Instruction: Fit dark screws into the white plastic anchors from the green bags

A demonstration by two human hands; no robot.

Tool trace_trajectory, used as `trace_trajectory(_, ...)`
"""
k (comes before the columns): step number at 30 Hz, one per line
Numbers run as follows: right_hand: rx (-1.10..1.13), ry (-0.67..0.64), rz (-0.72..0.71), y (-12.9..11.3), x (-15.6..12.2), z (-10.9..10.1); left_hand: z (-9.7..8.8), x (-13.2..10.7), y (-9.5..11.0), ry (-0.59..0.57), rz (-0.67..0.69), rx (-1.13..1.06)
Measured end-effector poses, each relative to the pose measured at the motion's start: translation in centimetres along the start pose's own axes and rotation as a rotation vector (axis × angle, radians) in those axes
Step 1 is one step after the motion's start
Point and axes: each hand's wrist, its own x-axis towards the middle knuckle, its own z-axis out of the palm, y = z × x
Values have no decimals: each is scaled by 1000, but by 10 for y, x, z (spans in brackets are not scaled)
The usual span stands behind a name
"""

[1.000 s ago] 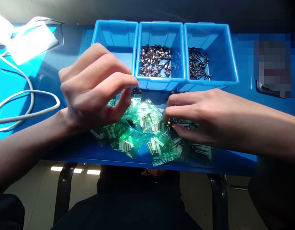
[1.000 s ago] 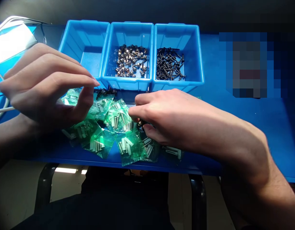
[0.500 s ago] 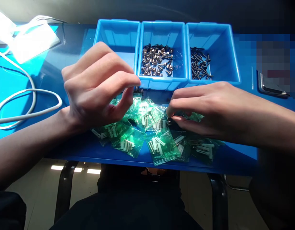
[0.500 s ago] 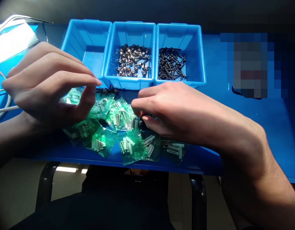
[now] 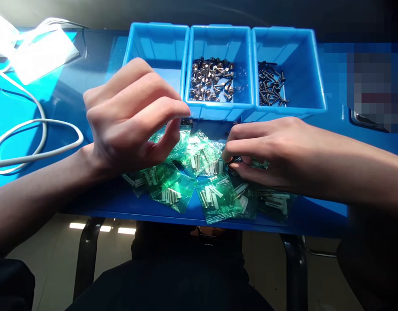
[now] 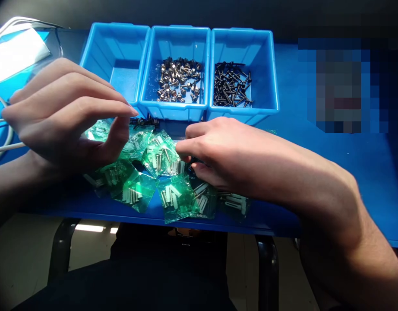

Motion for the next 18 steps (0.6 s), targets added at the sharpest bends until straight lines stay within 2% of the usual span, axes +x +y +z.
trace_trajectory(10, -36, 54, -20, 1, 0, -7, 1, -3, -7, 9, 43, -2)
trace_trajectory(18, -84, 188, -26, 0, 0, -9, -2, -3, -4, 29, 50, -12)
